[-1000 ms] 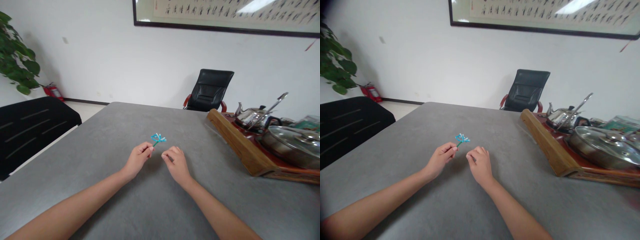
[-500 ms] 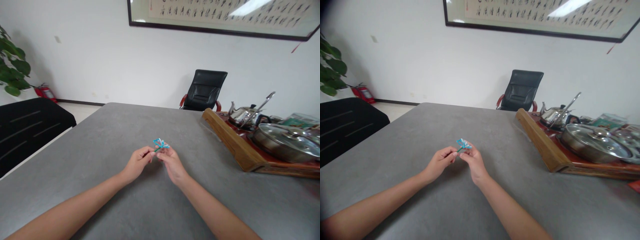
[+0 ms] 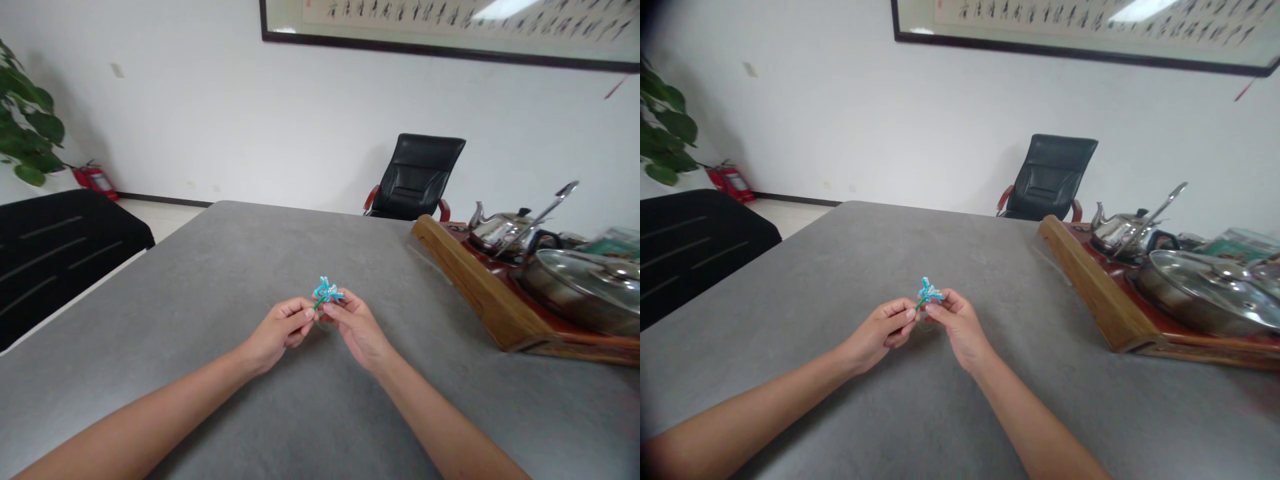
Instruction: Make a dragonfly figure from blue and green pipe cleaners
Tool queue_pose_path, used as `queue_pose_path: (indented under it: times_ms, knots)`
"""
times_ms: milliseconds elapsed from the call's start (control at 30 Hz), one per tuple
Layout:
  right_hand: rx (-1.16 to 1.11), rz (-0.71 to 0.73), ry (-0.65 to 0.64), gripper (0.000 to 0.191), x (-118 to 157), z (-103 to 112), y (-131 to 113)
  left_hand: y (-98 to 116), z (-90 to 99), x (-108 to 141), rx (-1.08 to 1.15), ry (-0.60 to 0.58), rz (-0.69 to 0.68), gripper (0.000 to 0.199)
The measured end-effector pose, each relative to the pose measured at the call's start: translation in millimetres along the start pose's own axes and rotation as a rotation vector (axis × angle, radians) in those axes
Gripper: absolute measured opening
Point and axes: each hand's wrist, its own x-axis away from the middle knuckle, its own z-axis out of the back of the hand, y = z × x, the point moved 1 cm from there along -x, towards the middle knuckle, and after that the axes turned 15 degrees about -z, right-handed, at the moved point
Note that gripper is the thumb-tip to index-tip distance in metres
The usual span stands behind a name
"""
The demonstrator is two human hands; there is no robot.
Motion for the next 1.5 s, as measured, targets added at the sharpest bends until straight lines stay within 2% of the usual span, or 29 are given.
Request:
queue_pose_path:
  times_ms: [167, 400, 500, 567, 633, 733, 800, 900, 1067, 1200, 1300, 1400, 1500]
  knots:
    - [0.040, 0.027, 0.020, 0.027, 1, -4, 1, 1, -0.4, 3, 0.153, -0.007, 0.079, 0.016]
    - [0.202, 0.095, 0.202, 0.009, 1, 0, 1, -1, 2.2, 2, 0.200, 0.011, 0.109, 0.017]
    - [0.246, 0.100, 0.234, 0.010, 2, 0, 1, -3, 3.5, 1, 0.183, 0.042, 0.104, 0.018]
    - [0.361, 0.135, 0.291, 0.013, 5, 0, 0, -4, 3.8, 0, 0.158, 0.062, 0.101, 0.020]
    - [0.582, 0.237, 0.408, 0.011, 10, -2, -3, -4, 3.6, 0, 0.133, 0.079, 0.105, 0.020]
    - [0.993, 0.485, 0.571, 0.006, 19, -4, -9, -4, 2.7, 1, 0.097, 0.103, 0.119, 0.021]
    - [1.193, 0.629, 0.606, 0.007, 24, -6, -14, -4, 2.0, 2, 0.077, 0.119, 0.128, 0.021]
    - [1.334, 0.747, 0.641, 0.005, 27, -7, -20, -5, 0.9, 3, 0.055, 0.125, 0.141, 0.021]
    - [1.297, 0.766, 0.668, 0.006, 27, -7, -29, -5, -0.9, 3, 0.043, 0.099, 0.165, 0.022]
    - [1.214, 0.749, 0.609, 0.008, 26, -8, -36, -3, -2.6, 3, 0.012, 0.072, 0.188, 0.024]
    - [1.217, 0.699, 0.564, 0.009, 26, -8, -38, -2, -3.5, 4, -0.018, 0.059, 0.184, 0.025]
    - [1.202, 0.646, 0.586, 0.011, 25, -7, -37, -3, -3.6, 4, -0.044, 0.055, 0.182, 0.027]
    - [1.092, 0.579, 0.581, 0.009, 22, -5, -35, -3, -3.2, 4, -0.050, 0.066, 0.193, 0.029]
